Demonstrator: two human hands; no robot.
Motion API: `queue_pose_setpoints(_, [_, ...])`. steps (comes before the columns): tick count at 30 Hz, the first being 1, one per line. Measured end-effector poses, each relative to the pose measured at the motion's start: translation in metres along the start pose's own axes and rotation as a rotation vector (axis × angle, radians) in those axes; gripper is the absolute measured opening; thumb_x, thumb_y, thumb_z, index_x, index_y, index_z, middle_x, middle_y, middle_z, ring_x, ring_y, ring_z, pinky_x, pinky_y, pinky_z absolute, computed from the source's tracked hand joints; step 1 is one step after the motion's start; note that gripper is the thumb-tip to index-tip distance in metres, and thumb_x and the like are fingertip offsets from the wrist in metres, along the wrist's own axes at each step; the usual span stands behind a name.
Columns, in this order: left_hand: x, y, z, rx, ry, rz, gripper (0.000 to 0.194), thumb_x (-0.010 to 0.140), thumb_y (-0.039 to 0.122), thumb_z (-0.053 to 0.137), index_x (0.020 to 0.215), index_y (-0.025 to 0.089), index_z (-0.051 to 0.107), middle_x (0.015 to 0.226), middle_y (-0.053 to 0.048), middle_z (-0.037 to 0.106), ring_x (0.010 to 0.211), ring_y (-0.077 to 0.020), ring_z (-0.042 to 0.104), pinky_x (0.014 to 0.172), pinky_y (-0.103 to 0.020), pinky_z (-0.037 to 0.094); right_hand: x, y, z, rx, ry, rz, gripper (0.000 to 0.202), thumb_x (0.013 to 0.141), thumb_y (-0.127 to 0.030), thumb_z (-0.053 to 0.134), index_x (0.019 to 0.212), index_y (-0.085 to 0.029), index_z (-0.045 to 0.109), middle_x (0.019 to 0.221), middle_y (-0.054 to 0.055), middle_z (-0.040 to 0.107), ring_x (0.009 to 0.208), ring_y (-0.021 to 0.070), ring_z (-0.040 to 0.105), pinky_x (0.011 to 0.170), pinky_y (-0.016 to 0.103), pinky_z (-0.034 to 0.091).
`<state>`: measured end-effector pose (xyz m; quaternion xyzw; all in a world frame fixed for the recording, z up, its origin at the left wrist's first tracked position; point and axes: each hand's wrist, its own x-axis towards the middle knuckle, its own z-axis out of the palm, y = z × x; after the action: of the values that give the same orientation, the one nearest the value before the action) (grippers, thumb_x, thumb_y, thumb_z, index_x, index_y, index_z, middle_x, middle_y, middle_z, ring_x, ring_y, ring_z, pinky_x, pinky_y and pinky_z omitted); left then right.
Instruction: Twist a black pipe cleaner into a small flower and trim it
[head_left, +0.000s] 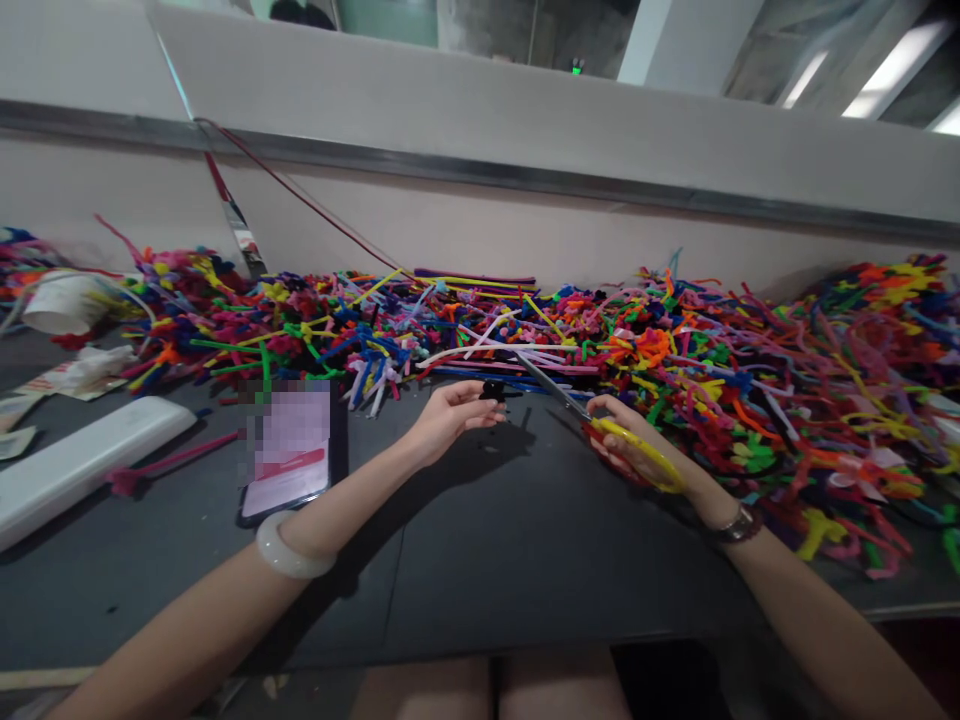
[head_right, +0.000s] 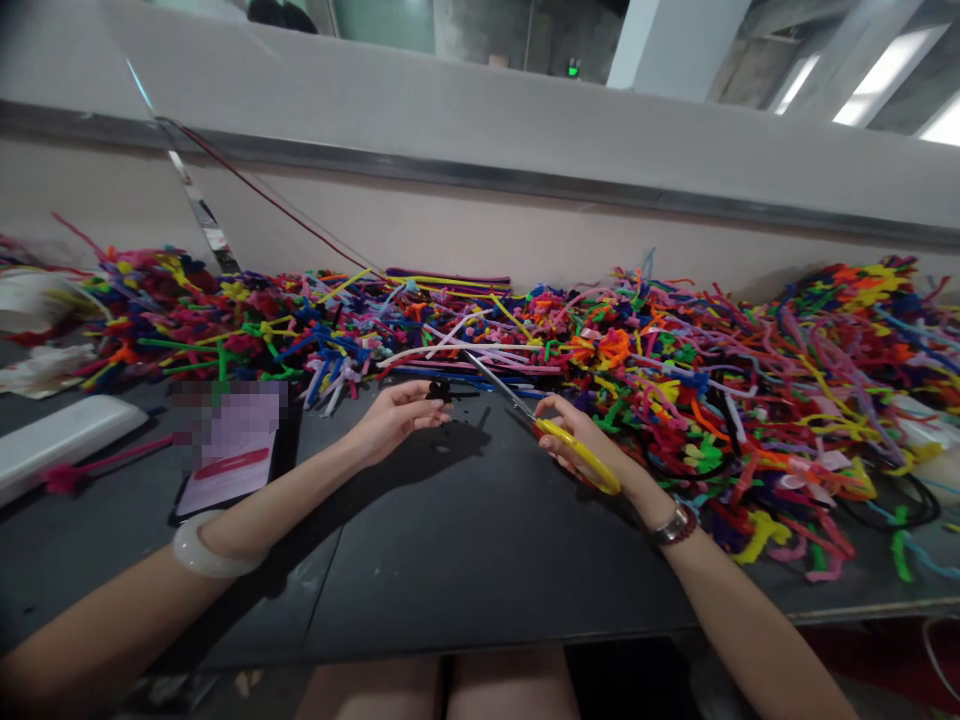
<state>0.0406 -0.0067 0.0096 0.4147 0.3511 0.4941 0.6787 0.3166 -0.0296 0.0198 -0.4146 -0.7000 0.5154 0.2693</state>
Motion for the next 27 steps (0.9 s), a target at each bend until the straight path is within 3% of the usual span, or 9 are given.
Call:
queue_pose_setpoints(17, [-0.001, 0.002, -0.001, 0.069, -0.065, -0.049, 0.019, 0.07, 0.03, 0.064, 0.07, 0.014, 0.053, 0.062, -0.002, 0.063, 0.058, -0.0112, 0.062, 0.058, -0.02, 0.047, 0.002, -0.011, 0.001, 0.018, -0.074, 0.045, 0.05, 0.07, -0.05, 0.059, 0.102, -0.023, 0.033, 0.065, -0.006, 0.045, 0.036, 0.0017, 0.032, 0.03, 0.012, 0.026])
queue_pose_setpoints(23, [-0.001, 0.002, -0.002, 0.067, -0.077, -0.037, 0.026, 0.073, 0.028, 0.061, 0.095, 0.014, 0.06, 0.071, -0.004, 0.064, 0.061, -0.0116, 0.062, 0.061, -0.022, 0.047, 0.002, -0.006, 0.0, 0.046, -0.087, 0.043, 0.05, 0.071, -0.049, 0.059, 0.105, -0.023, 0.033, 0.064, -0.006, 0.043, 0.036, 0.0018, 0.032, 0.029, 0.013, 0.026])
queue_pose_setpoints(27, [0.001, 0.002, -0.002, 0.023, -0.071, -0.056, 0.034, 0.078, 0.036, 0.053, 0.103, 0.014, 0.06, 0.078, -0.008, 0.065, 0.063, -0.0129, 0.063, 0.062, -0.023, 0.048, 0.001, -0.003, 0.0, 0.059, -0.075, 0.04, 0.05, 0.071, -0.05, 0.058, 0.106, -0.024, 0.034, 0.066, -0.006, 0.045, 0.036, 0.0017, 0.031, 0.03, 0.013, 0.025])
